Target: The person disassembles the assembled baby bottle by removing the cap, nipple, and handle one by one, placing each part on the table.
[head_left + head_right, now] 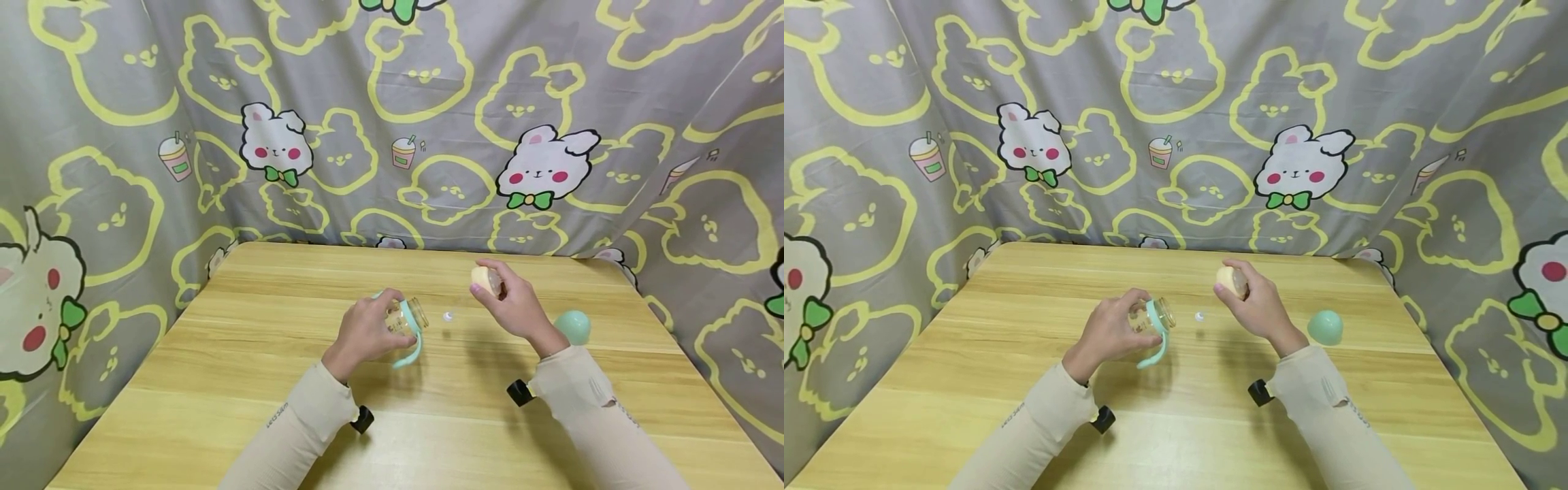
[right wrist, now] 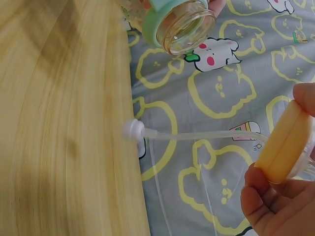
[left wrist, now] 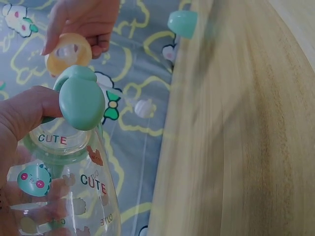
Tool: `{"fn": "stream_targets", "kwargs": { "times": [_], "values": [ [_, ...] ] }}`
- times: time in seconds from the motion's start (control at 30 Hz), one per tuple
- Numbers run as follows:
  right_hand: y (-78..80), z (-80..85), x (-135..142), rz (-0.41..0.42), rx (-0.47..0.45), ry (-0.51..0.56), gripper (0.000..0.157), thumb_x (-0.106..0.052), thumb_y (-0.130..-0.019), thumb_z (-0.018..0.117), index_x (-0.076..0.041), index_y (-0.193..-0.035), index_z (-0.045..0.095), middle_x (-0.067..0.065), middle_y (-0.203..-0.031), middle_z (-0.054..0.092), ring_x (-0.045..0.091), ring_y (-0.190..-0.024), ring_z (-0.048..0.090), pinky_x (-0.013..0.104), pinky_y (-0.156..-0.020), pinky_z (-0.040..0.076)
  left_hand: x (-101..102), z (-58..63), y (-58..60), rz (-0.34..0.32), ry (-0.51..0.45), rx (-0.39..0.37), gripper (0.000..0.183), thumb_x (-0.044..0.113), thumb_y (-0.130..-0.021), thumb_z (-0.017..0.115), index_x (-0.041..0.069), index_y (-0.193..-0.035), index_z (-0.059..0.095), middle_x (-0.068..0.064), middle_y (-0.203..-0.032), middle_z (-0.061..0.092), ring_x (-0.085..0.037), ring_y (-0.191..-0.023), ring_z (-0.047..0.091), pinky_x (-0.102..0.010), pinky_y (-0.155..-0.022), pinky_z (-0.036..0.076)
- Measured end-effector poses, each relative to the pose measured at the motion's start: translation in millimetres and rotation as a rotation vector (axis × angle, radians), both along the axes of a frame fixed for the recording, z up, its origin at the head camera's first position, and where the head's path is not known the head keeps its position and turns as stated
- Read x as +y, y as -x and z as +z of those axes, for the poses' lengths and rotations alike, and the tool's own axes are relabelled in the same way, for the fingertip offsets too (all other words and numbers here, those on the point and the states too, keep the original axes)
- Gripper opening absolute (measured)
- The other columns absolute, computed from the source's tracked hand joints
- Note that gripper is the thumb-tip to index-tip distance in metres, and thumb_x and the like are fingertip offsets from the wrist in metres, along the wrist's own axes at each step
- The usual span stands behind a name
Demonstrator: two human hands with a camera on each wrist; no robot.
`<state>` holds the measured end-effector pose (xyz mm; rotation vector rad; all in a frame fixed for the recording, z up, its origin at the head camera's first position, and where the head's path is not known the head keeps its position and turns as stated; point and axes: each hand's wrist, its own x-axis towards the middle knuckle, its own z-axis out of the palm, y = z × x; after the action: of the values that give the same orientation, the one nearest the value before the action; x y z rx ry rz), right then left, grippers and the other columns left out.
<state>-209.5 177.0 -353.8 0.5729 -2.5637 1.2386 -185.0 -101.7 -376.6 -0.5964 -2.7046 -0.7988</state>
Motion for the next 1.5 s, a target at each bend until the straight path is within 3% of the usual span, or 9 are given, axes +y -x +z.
{"fn": "stream_targets", "kwargs": {
  "times": [1.5],
  "values": [
    [7.7, -7.6, 16.0, -0.071, -0.012, -0.064, 0.053, -0.034, -0.095, 0.060, -0.011, -0.141, 0.046, 0.011, -0.074, 0.055, 0.021, -0.060, 0.050, 0.034, -0.054, 0.043, -1.3, 4.9, -3.5, 0.001, 0.015, -0.026, 0.065, 0.044, -0.068, 0.083, 0.017, -0.121, 0.058, -0.003, -0.098, 0.070, -0.018, -0.076, 0.062, -0.033, -0.063, 0.048]
  ]
}}
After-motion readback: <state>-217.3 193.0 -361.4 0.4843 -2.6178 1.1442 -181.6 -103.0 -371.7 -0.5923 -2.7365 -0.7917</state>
